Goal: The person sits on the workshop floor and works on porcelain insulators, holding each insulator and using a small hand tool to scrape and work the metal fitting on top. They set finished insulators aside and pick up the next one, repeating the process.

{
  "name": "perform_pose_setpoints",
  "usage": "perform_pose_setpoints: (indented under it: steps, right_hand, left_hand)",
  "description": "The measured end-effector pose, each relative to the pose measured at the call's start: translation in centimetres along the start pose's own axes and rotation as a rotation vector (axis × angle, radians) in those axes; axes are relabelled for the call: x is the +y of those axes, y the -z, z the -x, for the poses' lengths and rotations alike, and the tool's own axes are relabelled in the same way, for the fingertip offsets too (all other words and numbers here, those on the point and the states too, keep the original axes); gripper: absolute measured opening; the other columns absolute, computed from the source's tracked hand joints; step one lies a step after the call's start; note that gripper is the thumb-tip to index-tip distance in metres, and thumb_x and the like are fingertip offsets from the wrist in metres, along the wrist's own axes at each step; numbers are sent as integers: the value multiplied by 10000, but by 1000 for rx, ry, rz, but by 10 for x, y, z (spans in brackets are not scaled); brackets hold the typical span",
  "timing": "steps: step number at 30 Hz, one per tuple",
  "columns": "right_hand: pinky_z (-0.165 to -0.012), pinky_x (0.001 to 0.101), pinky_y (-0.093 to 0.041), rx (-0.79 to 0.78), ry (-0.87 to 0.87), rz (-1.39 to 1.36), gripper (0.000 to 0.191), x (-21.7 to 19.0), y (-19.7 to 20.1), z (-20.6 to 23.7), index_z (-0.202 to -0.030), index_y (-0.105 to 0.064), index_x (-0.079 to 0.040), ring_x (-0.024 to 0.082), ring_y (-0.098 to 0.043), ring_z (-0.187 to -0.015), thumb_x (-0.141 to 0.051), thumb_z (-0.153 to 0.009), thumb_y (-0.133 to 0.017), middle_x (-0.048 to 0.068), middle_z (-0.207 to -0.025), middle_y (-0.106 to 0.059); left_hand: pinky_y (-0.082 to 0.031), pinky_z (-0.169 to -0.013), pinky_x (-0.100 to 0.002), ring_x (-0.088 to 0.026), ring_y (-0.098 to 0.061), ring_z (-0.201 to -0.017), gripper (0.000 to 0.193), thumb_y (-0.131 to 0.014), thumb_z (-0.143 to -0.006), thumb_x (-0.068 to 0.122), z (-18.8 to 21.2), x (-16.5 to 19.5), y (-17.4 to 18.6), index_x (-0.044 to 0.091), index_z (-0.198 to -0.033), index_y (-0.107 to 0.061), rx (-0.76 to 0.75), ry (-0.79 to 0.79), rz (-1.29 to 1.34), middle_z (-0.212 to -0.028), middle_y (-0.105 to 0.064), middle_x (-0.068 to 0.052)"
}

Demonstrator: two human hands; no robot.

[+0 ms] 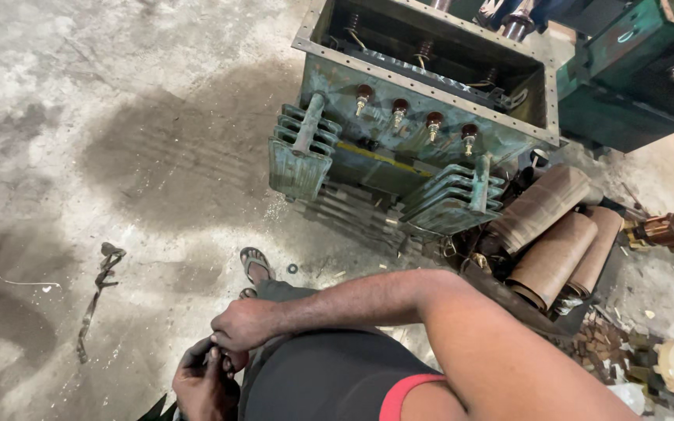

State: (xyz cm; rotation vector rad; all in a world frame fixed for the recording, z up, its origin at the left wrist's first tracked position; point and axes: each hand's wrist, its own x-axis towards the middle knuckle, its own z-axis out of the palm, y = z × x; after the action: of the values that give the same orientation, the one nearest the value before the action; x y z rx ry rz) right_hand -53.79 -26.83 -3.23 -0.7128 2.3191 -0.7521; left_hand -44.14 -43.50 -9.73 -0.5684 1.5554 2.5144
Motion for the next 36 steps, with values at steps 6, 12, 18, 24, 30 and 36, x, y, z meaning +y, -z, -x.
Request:
perform_pose_setpoints:
  steps: [6,12,18,24,30,36]
  right_hand:
    - [-848,502,-586,-144,-20,-68,453,3,-7,-26,-1080,-726,-45,347,-747,-893,-424,-991,-494,179,-979,-761]
    - [-680,500,-572,100,189,73,344,-11,11,-3,-1092,-621,-86,348,-718,-730,-403,-1007,-519,164,-841,-714]
    - [-667,520,-550,183,295,82,305,-4,0,5,-1075,-600,-94,396,-684,-736,-383,-1008,-533,172,-790,-678]
    - [-631,503,-532,-8,271,-184,366,16,-4,-22,-1076,-688,-58,370,-668,-700,-381,-1050,-520,177,-829,-699]
    - [-491,464,-452,-354,-268,-428,447,8,28,-30,-1126,-703,7,297,-541,-567,-389,-1075,-502,168,-765,-630]
    - [-709,505,-529,81,369,-81,263,-12,41,-16,-1050,-680,-14,414,-687,-818,-260,-1010,-593,205,-895,-699]
  left_hand:
    - [-510,-604,-273,-153,-632,-730,170,-628,-1003,-46,12,-2,-12,-63,-1171,-650,144,-153,81,-988,-698,-125]
    - [-575,-762,-285,-162,-689,-892,181,-593,-1030,-28,19,7,-28,-75,-1202,-624,294,-243,-182,-1066,-711,-152]
    - [-529,-769,-314,-194,-645,-874,199,-619,-1048,-43,30,5,-43,-96,-1240,-631,400,-374,-252,-1063,-689,-196]
    - [-552,-937,-321,-204,-696,-1051,206,-529,-1029,-20,11,2,-27,-74,-1201,-628,120,-473,-249,-1151,-704,-171]
    - [-553,-842,-312,-198,-698,-916,164,-679,-954,-2,-3,-3,-28,-55,-1106,-712,324,-317,-468,-1026,-763,-149]
    - [-570,-729,-251,-93,-703,-849,284,-682,-901,4,4,14,-15,12,-1174,-760,212,-330,-363,-960,-802,-50]
